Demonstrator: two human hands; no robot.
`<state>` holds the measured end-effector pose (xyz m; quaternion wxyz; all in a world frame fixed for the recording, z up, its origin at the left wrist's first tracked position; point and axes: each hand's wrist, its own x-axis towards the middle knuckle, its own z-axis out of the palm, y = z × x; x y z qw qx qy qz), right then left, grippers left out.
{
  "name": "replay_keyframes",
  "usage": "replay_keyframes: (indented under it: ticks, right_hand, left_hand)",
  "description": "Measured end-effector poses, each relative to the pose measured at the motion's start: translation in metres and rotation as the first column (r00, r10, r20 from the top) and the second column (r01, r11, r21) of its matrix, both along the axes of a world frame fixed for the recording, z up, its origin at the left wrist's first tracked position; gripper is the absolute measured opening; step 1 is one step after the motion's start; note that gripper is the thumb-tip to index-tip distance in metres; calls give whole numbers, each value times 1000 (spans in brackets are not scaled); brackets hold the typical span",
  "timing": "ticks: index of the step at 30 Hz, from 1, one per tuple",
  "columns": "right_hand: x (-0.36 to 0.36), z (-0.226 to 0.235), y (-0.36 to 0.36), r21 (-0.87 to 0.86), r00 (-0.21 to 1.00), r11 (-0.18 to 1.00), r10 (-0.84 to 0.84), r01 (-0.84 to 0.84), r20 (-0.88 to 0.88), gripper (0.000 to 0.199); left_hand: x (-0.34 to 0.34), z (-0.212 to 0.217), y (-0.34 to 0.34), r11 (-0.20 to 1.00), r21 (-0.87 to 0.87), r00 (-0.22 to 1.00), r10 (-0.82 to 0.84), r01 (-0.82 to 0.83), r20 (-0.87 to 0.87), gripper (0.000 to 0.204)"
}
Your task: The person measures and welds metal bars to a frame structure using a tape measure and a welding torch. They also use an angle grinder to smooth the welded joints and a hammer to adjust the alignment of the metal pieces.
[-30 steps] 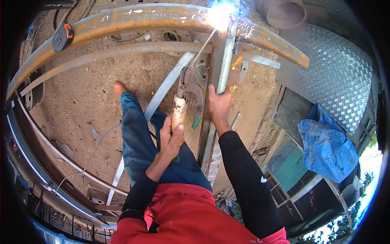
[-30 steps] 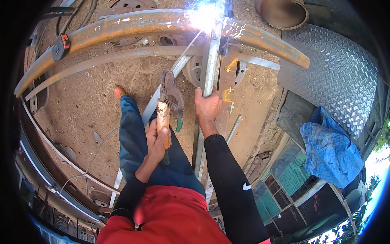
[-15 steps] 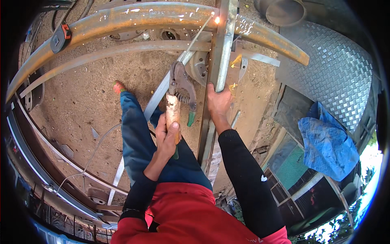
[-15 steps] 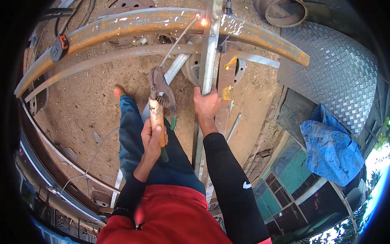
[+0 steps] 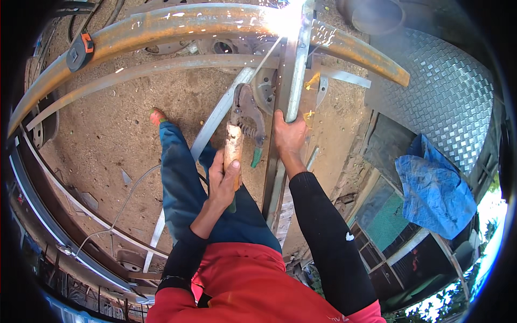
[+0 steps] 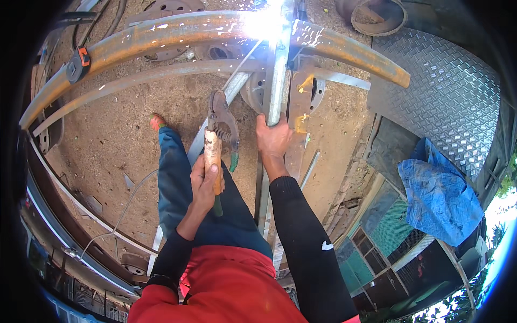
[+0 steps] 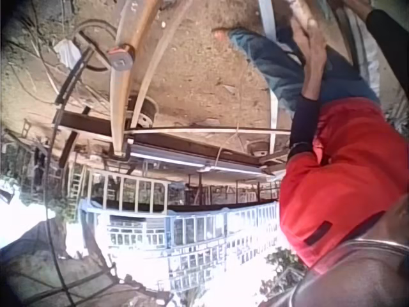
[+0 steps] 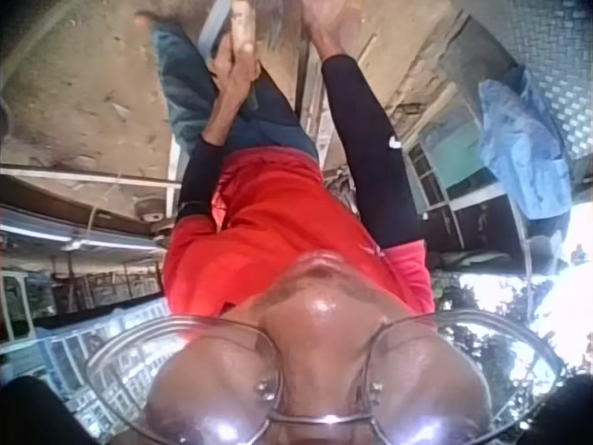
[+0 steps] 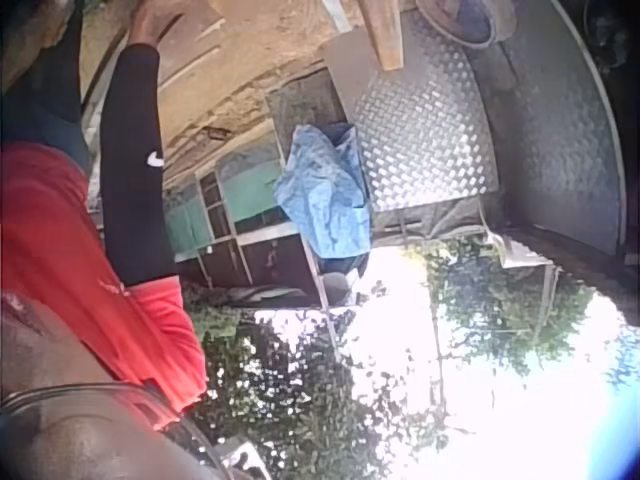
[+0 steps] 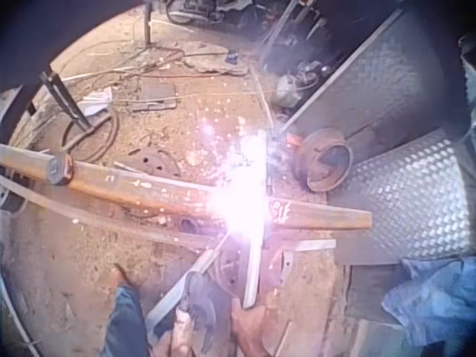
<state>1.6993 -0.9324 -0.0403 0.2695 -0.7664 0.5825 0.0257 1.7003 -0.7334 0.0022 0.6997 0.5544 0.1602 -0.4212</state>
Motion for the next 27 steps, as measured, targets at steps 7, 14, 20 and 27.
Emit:
replay_keyframes:
  ticks: [7, 14, 20, 27]
  right_hand:
    - [-5, -8, -2, -4, 1000, 1000, 20, -20, 1, 46]
    - [-4, -6, 0, 19, 1000, 1000, 2, -2, -13, 46]
    - [1, 3, 1, 19, 1000, 1000, 4, -4, -1, 47]
    - [0, 1, 0, 21, 1000, 1000, -6, 5, 27, 46]
  left_hand:
    - [-6, 2, 3, 995, -61, 997, 75, -74, 11, 36]
    - [-8, -3, 6, 1000, -24, 1000, 8, -8, 26, 37]
    - [-12, -14, 3, 999, 41, 996, -16, 13, 82, 38]
    - [-2, 0, -1, 1000, 12, 1000, 6, -6, -28, 41]
